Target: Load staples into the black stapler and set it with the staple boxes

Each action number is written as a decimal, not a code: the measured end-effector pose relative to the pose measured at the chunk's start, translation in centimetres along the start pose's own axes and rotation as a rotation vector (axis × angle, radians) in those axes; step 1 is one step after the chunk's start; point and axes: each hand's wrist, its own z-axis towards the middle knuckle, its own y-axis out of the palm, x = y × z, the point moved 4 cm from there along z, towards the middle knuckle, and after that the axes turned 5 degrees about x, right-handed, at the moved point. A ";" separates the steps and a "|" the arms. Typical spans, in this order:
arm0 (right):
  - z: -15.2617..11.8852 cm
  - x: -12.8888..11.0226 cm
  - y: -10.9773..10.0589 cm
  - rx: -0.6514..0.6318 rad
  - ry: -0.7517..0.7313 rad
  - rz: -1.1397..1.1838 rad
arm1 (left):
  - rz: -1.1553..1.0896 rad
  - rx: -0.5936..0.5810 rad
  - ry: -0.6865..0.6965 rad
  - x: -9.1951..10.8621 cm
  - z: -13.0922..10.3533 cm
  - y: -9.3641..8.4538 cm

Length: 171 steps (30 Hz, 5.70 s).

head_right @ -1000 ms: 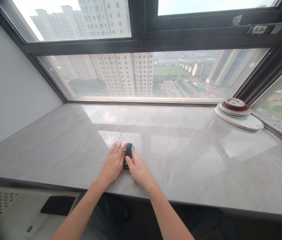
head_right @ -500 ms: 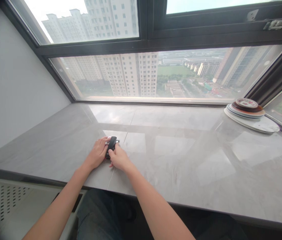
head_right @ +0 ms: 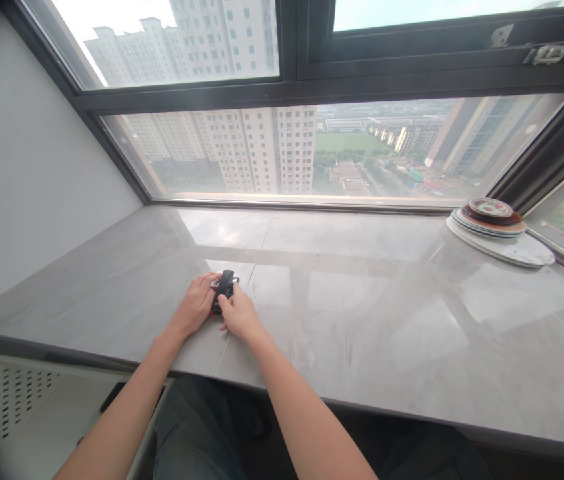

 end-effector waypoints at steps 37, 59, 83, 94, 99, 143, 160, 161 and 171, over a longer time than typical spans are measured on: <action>-17.4 2.0 -21.0 0.396 -0.132 -1.391 | 0.064 -0.224 0.131 20.1 -5.2 7.1; -17.3 2.1 -20.9 0.397 -0.137 -1.399 | 0.069 -0.232 0.124 19.9 -5.3 7.2; -17.4 1.9 -20.9 0.396 -0.136 -1.385 | 0.059 -0.211 0.132 19.9 -5.3 7.1; -17.3 2.0 -20.9 0.389 -0.128 -1.396 | 0.064 -0.219 0.129 20.0 -5.2 7.0; -17.3 1.9 -20.9 0.384 -0.118 -1.422 | 0.078 -0.236 0.124 20.0 -5.2 7.1; -17.3 2.0 -20.9 0.382 -0.120 -1.451 | 0.107 -0.247 0.128 20.2 -5.1 6.9; -17.3 1.9 -20.8 0.382 -0.107 -1.437 | 0.076 -0.230 0.129 20.1 -5.2 6.9; -17.3 1.9 -20.8 0.382 -0.106 -1.437 | 0.079 -0.233 0.127 20.1 -5.2 6.9; -17.3 1.9 -20.9 0.384 -0.112 -1.457 | 0.089 -0.235 0.128 20.2 -5.1 6.8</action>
